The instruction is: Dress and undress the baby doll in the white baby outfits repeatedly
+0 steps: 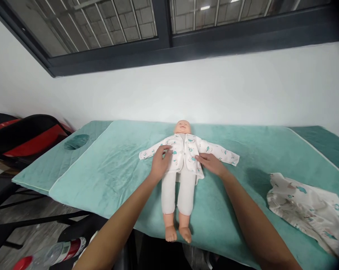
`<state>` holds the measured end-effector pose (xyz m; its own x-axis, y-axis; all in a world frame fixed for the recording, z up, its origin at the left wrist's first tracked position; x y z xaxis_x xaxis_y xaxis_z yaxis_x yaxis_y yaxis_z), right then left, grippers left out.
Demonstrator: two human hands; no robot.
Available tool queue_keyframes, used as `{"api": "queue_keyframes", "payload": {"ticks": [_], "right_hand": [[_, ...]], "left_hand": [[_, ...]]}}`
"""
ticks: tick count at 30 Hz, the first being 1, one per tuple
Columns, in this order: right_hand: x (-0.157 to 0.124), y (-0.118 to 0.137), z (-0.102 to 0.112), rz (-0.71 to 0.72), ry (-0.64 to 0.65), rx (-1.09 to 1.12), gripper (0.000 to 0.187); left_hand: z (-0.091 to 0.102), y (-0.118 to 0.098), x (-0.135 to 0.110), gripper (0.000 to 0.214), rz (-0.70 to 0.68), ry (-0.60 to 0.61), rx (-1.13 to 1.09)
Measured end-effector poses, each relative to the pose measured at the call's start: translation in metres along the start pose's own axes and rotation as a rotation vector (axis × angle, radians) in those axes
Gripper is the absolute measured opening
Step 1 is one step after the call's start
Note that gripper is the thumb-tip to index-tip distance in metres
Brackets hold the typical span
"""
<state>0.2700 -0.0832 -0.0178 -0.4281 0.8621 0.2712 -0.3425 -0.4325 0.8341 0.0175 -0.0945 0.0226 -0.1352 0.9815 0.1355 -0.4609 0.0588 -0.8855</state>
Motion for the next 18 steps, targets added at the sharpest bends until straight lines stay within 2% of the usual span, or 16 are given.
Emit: {"api": "queue_keyframes", "payload": {"ticks": [2,4,8,12,15,18], "right_hand": [[0.001,0.002,-0.002,0.046,-0.008,-0.015,0.053],[0.001,0.004,-0.003,0.055,-0.026,-0.020,0.052],[0.002,0.004,-0.004,0.072,-0.062,-0.040,0.052],[0.003,-0.001,-0.004,0.100,-0.250,0.013,0.037],[0.005,-0.003,-0.005,0.091,-0.396,0.082,0.028],[0.007,0.001,-0.007,0.129,-0.413,0.046,0.021]], "left_hand": [[0.005,0.014,0.003,0.024,-0.004,-0.042,0.067],[0.006,0.017,0.006,0.026,-0.040,-0.046,0.113],[-0.005,-0.003,0.018,0.032,-0.071,0.002,0.175],[-0.024,-0.027,0.046,0.040,-0.067,0.104,0.308],[-0.035,-0.036,0.066,0.039,-0.179,0.226,0.402],[-0.041,-0.038,0.084,0.035,-0.303,0.255,0.437]]}}
Point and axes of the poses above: each hand's wrist, its own x-axis towards the middle knuckle, its own z-axis out of the back of the hand, y = z × x, the point moved 1 cm from there along x, towards the middle knuckle, and after that the axes turned 15 degrees about z, right-handed, at the moved point
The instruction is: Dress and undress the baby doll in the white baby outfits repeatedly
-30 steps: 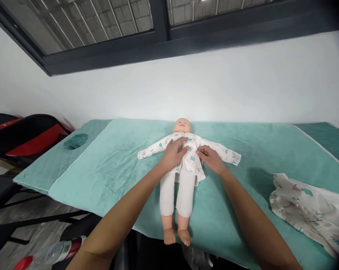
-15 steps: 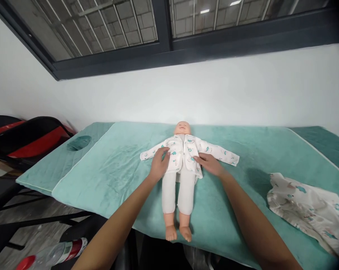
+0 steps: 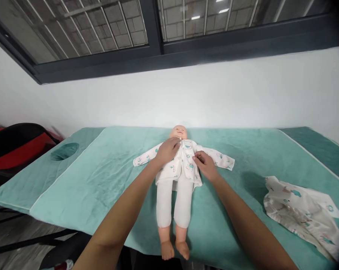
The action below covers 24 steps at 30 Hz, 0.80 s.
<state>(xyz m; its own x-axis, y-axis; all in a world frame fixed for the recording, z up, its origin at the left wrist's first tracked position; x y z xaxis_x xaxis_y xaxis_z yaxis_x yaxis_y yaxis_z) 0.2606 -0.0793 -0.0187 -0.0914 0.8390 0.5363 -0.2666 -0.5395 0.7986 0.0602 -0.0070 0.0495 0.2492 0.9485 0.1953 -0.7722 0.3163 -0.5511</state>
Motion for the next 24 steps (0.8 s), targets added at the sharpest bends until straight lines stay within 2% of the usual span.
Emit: {"api": "queue_keyframes", "payload": {"ticks": [3,6,9,12,15,18,21,24], "right_hand": [[0.000,0.005,-0.004,0.092,-0.022,-0.046,0.015],[0.002,0.007,-0.010,0.151,-0.084,-0.063,0.018],[0.017,0.010,-0.020,0.169,-0.093,-0.112,0.017],[0.047,0.015,-0.033,0.105,-0.027,-0.299,0.017],[0.078,0.018,-0.046,-0.067,0.079,-0.505,0.025],[0.096,0.021,-0.057,-0.191,0.136,-0.641,0.029],[0.100,0.024,-0.064,-0.194,0.159,-0.728,0.024],[0.099,0.025,-0.068,-0.133,0.131,-0.667,0.025]], "left_hand": [[-0.003,0.008,0.015,0.029,0.004,-0.063,-0.060],[-0.009,0.017,0.024,0.026,0.060,-0.082,-0.189],[-0.013,0.025,0.026,0.026,0.042,-0.099,-0.263],[-0.014,0.030,0.024,0.025,0.013,-0.123,-0.252],[-0.015,0.034,0.023,0.020,0.036,-0.140,-0.268],[-0.014,0.038,0.022,0.017,0.077,-0.164,-0.355],[-0.012,0.038,0.019,0.019,0.104,-0.201,-0.435],[-0.010,0.038,0.013,0.022,0.168,-0.305,-0.494]]}}
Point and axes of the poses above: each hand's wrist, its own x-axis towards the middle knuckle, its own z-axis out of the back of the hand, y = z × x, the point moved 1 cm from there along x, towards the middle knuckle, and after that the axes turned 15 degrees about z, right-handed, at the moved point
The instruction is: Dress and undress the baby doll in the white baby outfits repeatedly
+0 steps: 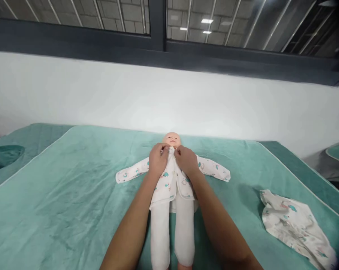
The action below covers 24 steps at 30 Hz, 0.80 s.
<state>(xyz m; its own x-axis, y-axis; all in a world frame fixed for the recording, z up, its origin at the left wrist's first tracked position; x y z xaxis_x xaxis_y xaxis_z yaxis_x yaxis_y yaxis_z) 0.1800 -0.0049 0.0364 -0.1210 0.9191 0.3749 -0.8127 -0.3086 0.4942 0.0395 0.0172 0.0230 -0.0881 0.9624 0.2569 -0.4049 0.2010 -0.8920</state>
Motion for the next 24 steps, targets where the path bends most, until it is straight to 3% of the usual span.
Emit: {"api": "queue_keyframes", "payload": {"ticks": [4,8,11,16,20,24], "right_hand": [[-0.003,-0.002,-0.001,0.055,-0.145,0.240,0.031],[-0.022,-0.018,0.002,0.078,-0.270,0.457,0.032],[-0.050,-0.038,0.009,-0.044,-0.348,0.482,0.035],[-0.101,-0.053,0.015,-0.126,-0.118,0.291,0.042],[-0.116,-0.046,0.012,-0.052,-0.147,0.508,0.037],[-0.111,-0.045,0.012,-0.039,-0.262,0.729,0.044]], "left_hand": [[0.010,0.009,-0.014,0.025,0.113,-0.182,-0.024],[0.027,0.027,-0.039,0.027,0.253,-0.204,0.107],[0.039,0.036,-0.059,0.031,0.348,-0.095,0.177],[0.044,0.039,-0.072,0.050,0.470,0.160,0.100],[0.037,0.040,-0.075,0.054,0.516,0.251,-0.133],[0.027,0.038,-0.079,0.061,0.446,0.384,-0.404]]}}
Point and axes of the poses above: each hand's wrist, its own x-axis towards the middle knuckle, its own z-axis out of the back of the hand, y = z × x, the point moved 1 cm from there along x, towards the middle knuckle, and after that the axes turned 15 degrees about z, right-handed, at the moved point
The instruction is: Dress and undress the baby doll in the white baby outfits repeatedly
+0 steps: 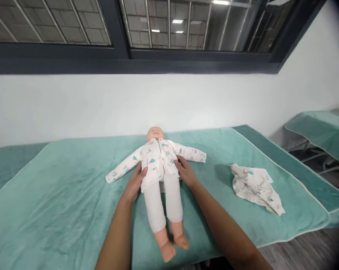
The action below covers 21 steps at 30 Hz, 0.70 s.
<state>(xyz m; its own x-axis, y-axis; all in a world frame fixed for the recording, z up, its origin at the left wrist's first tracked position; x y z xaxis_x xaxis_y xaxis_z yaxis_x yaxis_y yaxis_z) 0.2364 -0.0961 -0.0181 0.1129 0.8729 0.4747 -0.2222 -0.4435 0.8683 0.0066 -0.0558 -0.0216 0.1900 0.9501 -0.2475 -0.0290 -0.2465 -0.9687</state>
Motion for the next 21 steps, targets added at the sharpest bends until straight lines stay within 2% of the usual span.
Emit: {"api": "queue_keyframes", "payload": {"ticks": [2,4,7,9,12,15,18,21], "right_hand": [[0.005,-0.001,0.000,0.011,-0.025,0.058,0.047],[0.007,-0.003,-0.001,0.008,-0.014,0.080,0.048],[-0.001,-0.004,0.002,-0.016,-0.013,0.048,0.047],[-0.020,-0.003,0.014,0.000,-0.049,-0.063,0.045],[-0.071,0.004,0.059,0.145,-0.075,-0.407,0.038],[-0.140,0.016,0.128,0.288,-0.125,-0.827,0.028],[-0.202,0.027,0.192,0.217,-0.089,-1.170,0.030],[-0.232,0.036,0.229,0.073,-0.017,-1.398,0.042]], "left_hand": [[-0.004,0.000,0.002,0.064,-0.006,0.082,-0.053],[-0.005,0.000,0.005,0.066,0.005,0.084,-0.058],[-0.003,0.001,0.009,0.064,-0.002,-0.011,-0.001],[0.000,0.002,0.011,0.062,0.001,-0.090,0.018],[0.000,0.002,0.014,0.060,0.038,-0.124,-0.051],[-0.003,0.002,0.018,0.057,0.064,-0.110,-0.174],[-0.006,0.002,0.020,0.048,0.051,-0.089,-0.295],[-0.006,0.005,0.018,0.036,-0.009,-0.095,-0.336]]}}
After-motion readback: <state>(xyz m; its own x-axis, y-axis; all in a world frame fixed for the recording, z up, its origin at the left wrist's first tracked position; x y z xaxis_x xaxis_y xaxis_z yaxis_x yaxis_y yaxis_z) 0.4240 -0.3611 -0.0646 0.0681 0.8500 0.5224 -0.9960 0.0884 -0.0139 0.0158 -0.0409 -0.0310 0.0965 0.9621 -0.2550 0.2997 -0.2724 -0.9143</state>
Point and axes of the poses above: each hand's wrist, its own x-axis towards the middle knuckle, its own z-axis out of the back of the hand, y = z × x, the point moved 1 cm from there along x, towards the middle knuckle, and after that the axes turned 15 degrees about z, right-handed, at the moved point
